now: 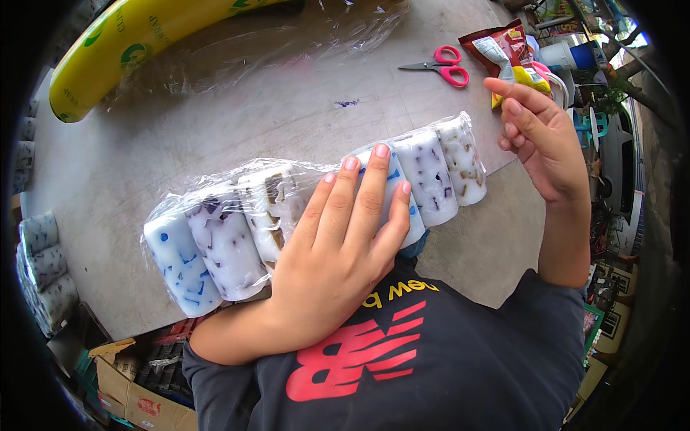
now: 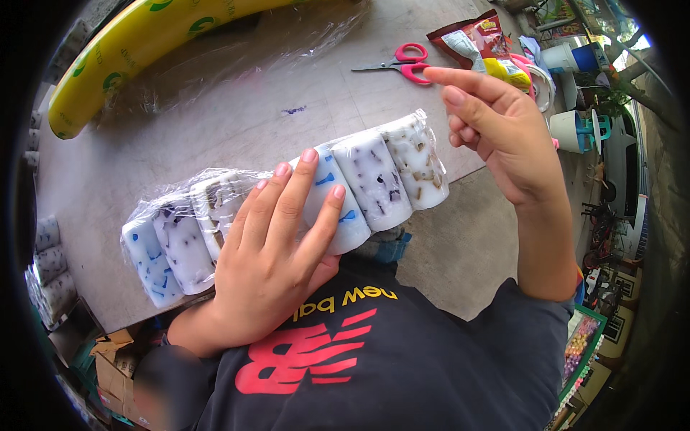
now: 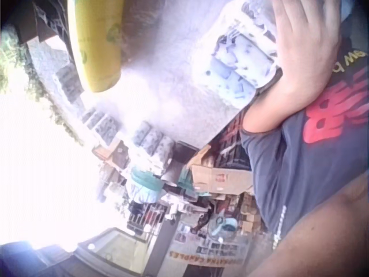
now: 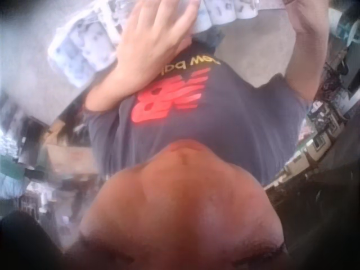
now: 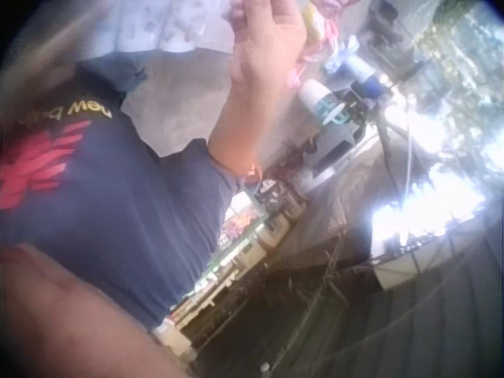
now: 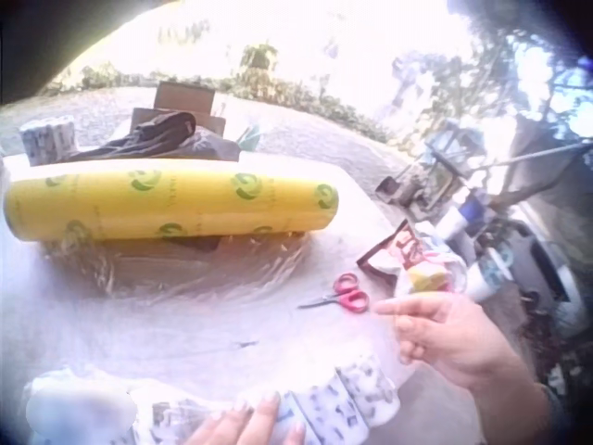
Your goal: The person wraps a row of small cylindrical candles in clear plastic wrap, smoothing the film over the candles and then using pink scissors to cut the wrap. The wrapped candles remain on the table.
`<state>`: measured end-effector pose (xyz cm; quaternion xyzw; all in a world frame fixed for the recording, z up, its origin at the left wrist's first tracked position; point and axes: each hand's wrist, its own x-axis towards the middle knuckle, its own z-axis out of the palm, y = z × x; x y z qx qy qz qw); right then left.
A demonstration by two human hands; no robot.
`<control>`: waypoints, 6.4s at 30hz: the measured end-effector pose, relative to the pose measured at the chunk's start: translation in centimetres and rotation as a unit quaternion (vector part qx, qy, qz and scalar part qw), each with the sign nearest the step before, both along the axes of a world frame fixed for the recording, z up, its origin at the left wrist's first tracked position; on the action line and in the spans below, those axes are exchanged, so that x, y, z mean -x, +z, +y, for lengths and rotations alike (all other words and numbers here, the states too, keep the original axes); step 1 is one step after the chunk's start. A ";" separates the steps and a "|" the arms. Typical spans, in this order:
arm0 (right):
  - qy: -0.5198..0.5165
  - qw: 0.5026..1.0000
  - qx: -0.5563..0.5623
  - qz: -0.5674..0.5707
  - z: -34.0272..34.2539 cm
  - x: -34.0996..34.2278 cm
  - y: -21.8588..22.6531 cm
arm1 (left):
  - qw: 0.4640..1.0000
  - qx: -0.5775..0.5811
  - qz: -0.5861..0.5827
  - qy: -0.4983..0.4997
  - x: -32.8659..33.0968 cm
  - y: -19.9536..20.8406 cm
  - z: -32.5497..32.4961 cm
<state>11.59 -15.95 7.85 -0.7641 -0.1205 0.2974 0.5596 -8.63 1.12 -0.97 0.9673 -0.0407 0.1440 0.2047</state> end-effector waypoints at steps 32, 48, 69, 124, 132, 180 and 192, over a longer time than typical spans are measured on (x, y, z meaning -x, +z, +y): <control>-0.118 0.909 0.148 -0.371 -8.2 -3.0 0.5 | 1.000 0.005 -0.004 0.008 -0.3 -0.1 0.2; -0.152 0.976 0.052 -0.146 -23.6 -11.3 -1.2 | 0.999 0.016 0.024 0.020 -0.4 1.0 0.0; -0.211 0.664 0.514 -0.500 -26.8 -8.3 -5.5 | 0.997 0.075 0.000 -0.002 -0.3 0.8 0.4; 0.385 0.626 0.205 -0.647 3.1 7.5 -7.8 | 0.975 0.068 0.052 0.207 8.7 2.2 9.8; 0.402 0.674 0.065 -0.616 6.3 8.3 -4.5 | 0.972 0.159 0.157 0.079 5.6 2.4 14.6; 0.511 0.849 0.119 -0.070 15.8 -0.5 -5.2 | 0.939 0.253 0.233 -0.021 -0.8 0.4 16.4; 0.603 0.780 0.071 -0.152 15.9 0.7 -4.4 | 0.969 0.136 0.177 -0.104 -0.7 -0.5 17.2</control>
